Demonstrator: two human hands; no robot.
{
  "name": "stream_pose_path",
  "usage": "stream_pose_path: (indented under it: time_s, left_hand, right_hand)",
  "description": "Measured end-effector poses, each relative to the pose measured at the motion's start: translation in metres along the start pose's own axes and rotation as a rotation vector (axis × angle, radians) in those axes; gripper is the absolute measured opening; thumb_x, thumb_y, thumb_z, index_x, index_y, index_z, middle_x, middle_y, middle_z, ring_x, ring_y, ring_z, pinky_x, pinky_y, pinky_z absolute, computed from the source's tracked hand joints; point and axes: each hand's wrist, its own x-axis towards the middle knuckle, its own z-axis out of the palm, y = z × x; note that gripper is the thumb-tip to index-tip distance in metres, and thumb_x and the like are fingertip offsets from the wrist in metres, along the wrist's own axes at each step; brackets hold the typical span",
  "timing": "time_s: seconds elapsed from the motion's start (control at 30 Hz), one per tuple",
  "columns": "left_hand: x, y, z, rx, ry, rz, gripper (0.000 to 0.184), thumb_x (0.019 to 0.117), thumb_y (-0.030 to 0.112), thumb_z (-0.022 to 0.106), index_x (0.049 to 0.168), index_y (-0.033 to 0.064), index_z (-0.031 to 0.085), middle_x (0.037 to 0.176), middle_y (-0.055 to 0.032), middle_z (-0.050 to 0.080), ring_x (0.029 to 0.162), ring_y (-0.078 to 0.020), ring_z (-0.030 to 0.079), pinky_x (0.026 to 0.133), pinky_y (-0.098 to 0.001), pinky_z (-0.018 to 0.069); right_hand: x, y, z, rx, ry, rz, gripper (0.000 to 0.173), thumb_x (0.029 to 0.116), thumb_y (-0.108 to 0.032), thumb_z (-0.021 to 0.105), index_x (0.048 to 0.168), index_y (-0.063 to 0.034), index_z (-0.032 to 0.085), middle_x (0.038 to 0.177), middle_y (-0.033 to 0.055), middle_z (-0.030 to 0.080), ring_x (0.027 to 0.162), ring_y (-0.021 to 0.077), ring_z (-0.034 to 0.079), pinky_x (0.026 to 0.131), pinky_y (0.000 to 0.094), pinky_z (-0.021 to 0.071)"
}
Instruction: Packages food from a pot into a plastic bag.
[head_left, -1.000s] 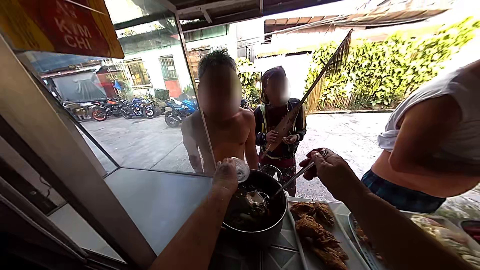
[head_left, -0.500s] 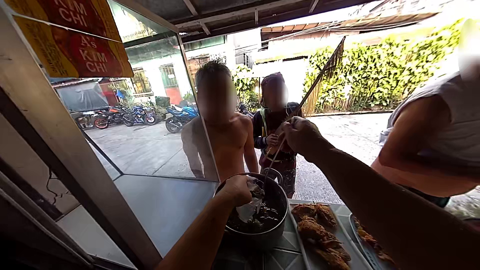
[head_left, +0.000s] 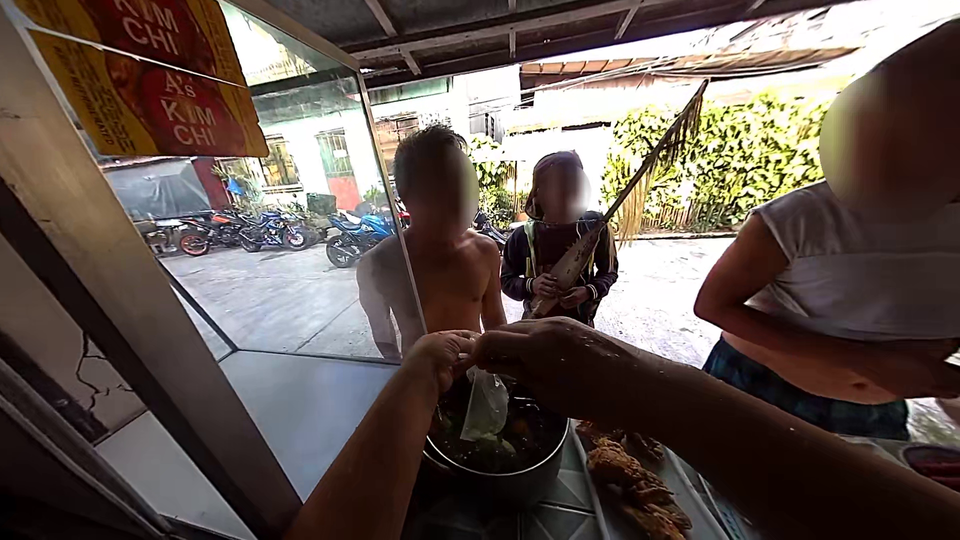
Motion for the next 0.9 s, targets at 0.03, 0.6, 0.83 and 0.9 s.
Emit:
stream_pose_path:
  time_s: [0.03, 0.6, 0.83, 0.9]
  left_hand:
    - [0.0, 0.002, 0.0, 0.009, -0.014, -0.011, 0.026, 0.0955, -0.006, 0.055, 0.121, 0.0012, 0.059, 0.1, -0.0101, 0.059, 0.081, -0.0158, 0.057, 0.073, -0.0282, 0.0513]
    - [0.001, 0.018, 0.004, 0.201, -0.039, -0.004, 0.034, 0.094, -0.009, 0.061, 0.127, -0.0013, 0.059, 0.103, -0.0136, 0.06, 0.082, -0.0186, 0.061, 0.074, -0.0314, 0.055]
    - [0.003, 0.021, -0.006, -0.261, -0.018, 0.022, 0.032, 0.0982, -0.008, 0.05, 0.128, 0.0033, 0.051, 0.093, -0.0062, 0.055, 0.07, -0.0111, 0.058, 0.063, -0.0225, 0.0531]
    - [0.004, 0.016, -0.008, -0.302, 0.022, -0.02, 0.031, 0.0977, -0.006, 0.05, 0.127, 0.0026, 0.051, 0.097, -0.0087, 0.056, 0.073, -0.0132, 0.058, 0.063, -0.0236, 0.0523]
  right_hand:
    - [-0.005, 0.002, 0.001, -0.019, 0.039, -0.029, 0.014, 0.0994, -0.007, 0.06, 0.106, -0.0116, 0.072, 0.089, 0.0006, 0.07, 0.082, 0.012, 0.069, 0.072, 0.0275, 0.0573]
    - [-0.059, 0.019, 0.01, -0.109, 0.206, -0.206, 0.021, 0.1005, -0.009, 0.05, 0.104, -0.0154, 0.069, 0.109, -0.002, 0.074, 0.102, 0.0103, 0.07, 0.085, 0.0232, 0.0572]
    - [-0.08, 0.027, -0.003, 0.003, 0.49, -0.072, 0.023, 0.1078, -0.02, 0.044, 0.102, -0.0159, 0.066, 0.108, -0.007, 0.073, 0.105, -0.0018, 0.067, 0.091, 0.0142, 0.0547]
    - [-0.083, 0.025, 0.002, 0.073, 0.669, 0.125, 0.023, 0.1094, -0.024, 0.043, 0.107, -0.0142, 0.063, 0.106, -0.0084, 0.074, 0.098, -0.0043, 0.069, 0.084, 0.0147, 0.0574]
